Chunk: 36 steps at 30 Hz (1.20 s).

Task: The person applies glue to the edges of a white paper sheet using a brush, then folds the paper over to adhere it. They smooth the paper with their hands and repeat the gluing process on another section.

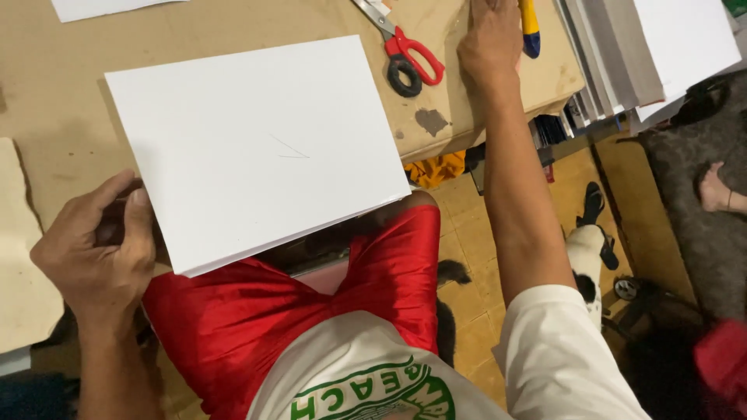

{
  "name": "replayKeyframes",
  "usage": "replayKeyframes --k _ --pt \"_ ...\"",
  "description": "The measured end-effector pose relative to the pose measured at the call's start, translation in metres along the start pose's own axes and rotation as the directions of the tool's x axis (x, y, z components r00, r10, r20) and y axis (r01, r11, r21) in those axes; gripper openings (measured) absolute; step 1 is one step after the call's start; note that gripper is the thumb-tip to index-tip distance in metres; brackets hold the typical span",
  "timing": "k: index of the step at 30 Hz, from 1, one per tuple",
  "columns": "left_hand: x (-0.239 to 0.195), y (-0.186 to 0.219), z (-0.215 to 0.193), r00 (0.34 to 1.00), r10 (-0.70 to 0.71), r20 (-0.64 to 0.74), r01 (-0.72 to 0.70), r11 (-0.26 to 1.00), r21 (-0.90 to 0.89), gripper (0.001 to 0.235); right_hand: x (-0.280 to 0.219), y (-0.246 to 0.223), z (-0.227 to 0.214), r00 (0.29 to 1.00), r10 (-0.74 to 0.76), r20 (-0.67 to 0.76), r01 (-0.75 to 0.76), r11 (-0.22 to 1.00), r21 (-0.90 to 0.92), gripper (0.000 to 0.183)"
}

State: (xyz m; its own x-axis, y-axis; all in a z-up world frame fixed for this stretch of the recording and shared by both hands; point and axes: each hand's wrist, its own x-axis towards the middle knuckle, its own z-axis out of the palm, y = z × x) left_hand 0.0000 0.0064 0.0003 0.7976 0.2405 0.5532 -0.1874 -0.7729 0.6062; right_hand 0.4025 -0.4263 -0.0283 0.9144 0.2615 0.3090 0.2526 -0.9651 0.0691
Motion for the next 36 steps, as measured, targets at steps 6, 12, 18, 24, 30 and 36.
replayKeyframes --k 6,12,18,24,30,36 --pt "-0.006 -0.006 0.0 1.0 0.017 0.01 -0.017 1.0 0.022 0.02 -0.045 -0.022 -0.037 0.992 -0.125 0.028 0.125 0.992 -0.012 0.044" --pt "-0.006 -0.004 0.002 0.996 0.078 0.031 -0.077 0.997 -0.03 0.015 -0.088 -0.017 -0.051 0.945 -0.327 -0.034 0.324 0.943 -0.073 0.041" --pt "-0.007 -0.002 0.001 0.999 0.02 -0.025 -0.02 1.0 -0.002 0.014 -0.073 -0.021 -0.072 0.99 0.087 -0.107 -0.038 0.918 0.395 0.025" --pt "-0.006 -0.011 0.004 0.988 -0.107 -0.114 0.109 0.994 0.01 0.017 -0.046 0.014 -0.013 0.967 -0.023 -0.255 0.111 0.935 0.336 0.046" --pt "0.007 -0.001 -0.001 0.98 -0.142 -0.142 0.123 0.983 -0.136 0.021 -0.121 -0.097 -0.145 0.992 0.049 -0.118 0.014 0.876 0.482 0.029" --pt "0.009 -0.005 0.009 0.948 -0.228 -0.223 0.174 0.956 -0.236 0.017 -0.11 -0.263 -0.181 0.865 -0.466 -0.187 0.437 0.516 0.736 0.044"
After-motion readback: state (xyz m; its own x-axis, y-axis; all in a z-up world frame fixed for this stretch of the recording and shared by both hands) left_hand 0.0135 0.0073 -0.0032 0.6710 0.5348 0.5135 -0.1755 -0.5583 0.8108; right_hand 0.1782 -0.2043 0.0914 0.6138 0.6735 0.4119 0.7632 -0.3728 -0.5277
